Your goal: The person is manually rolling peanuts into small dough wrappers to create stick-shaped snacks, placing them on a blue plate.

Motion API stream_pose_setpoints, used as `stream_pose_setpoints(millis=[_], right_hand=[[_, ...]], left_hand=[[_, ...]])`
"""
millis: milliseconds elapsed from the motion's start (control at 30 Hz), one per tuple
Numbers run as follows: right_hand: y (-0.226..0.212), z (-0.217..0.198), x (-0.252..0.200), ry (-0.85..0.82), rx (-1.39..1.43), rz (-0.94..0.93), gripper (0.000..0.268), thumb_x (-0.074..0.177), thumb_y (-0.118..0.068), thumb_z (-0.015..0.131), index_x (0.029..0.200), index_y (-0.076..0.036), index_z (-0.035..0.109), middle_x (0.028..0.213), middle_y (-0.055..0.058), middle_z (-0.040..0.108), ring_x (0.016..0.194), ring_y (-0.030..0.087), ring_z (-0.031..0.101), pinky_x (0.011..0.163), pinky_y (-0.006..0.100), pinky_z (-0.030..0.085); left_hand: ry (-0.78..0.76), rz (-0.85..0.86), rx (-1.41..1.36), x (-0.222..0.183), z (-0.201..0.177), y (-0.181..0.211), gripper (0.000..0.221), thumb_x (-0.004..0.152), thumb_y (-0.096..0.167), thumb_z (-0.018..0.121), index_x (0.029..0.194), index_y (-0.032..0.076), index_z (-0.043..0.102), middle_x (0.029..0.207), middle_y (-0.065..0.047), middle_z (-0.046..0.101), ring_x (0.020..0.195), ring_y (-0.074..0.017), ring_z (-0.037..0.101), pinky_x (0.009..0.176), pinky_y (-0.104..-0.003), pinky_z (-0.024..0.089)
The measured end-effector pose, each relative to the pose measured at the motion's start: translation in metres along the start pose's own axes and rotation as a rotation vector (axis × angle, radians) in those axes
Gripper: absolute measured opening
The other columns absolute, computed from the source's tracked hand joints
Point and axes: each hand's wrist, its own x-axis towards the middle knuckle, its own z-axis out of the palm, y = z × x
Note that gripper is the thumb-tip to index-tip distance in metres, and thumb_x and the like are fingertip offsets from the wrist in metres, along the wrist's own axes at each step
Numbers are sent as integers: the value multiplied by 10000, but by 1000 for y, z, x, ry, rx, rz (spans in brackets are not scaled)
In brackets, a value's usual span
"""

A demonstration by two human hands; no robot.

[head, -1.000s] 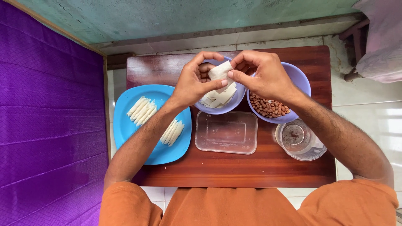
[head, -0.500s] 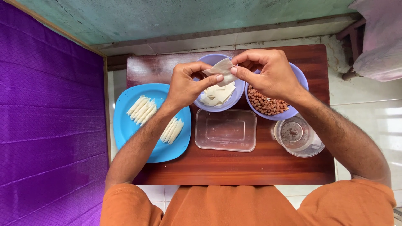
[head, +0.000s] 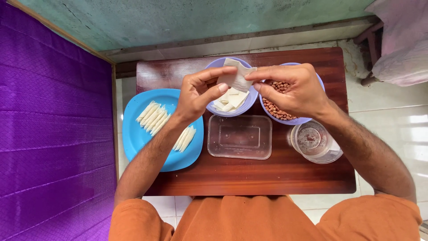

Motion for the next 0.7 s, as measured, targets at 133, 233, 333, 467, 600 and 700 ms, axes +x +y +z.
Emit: stream_pose_setpoints(millis=[133, 233, 333, 467, 600, 700], right_hand=[[2, 3, -10, 17, 9, 12, 186, 949, -24, 746, 1126, -62, 791, 1055, 153, 786, 961, 248, 758, 792, 370, 586], [5, 12, -15, 47, 229, 163, 217, 932, 3, 750, 1149, 4, 743, 985, 144, 767, 887, 167, 713, 789, 309, 608], [13, 25, -15, 69, 456, 277, 515, 862, -5, 818, 1313, 24, 573, 1136, 127, 677, 1030, 202, 704, 857, 330, 621], [7, 32, -17, 98, 522, 333, 465, 895, -11, 796, 1305, 37, 582, 1060, 139, 717, 948, 163, 721, 815, 287, 624], [14, 33, -25, 143, 460, 308, 222, 925, 14, 785, 1124, 59, 696, 916, 125, 732, 829, 126, 708, 742, 263, 611], [9, 31, -31, 162, 462, 291, 233, 922, 29, 785, 1135, 62, 695, 919, 130, 736, 836, 126, 705, 761, 264, 604]], left_hand=[[82, 74, 63, -4, 14, -4, 277, 946, 24, 775, 1212, -41, 731, 1096, -143, 767, 991, -141, 724, 881, -279, 618], [78, 109, 98, -6, 21, -2, 258, 925, -28, 785, 1181, -28, 747, 1085, -130, 756, 989, -132, 717, 878, -271, 617], [4, 127, 101, -12, 25, 0, 274, 911, -53, 785, 1179, -7, 751, 1131, -122, 742, 1059, -149, 705, 920, -288, 599], [-24, 152, 162, -19, 29, 5, 278, 905, -39, 794, 1176, 12, 761, 1130, -121, 742, 1044, -156, 700, 920, -293, 586], [3, 201, 270, -21, 29, 14, 255, 898, -22, 806, 1143, 41, 775, 1067, -83, 753, 917, -98, 676, 809, -255, 588], [15, 195, 268, -26, 26, 9, 261, 887, -11, 817, 1139, 47, 782, 1040, -82, 757, 866, -91, 670, 773, -251, 590]])
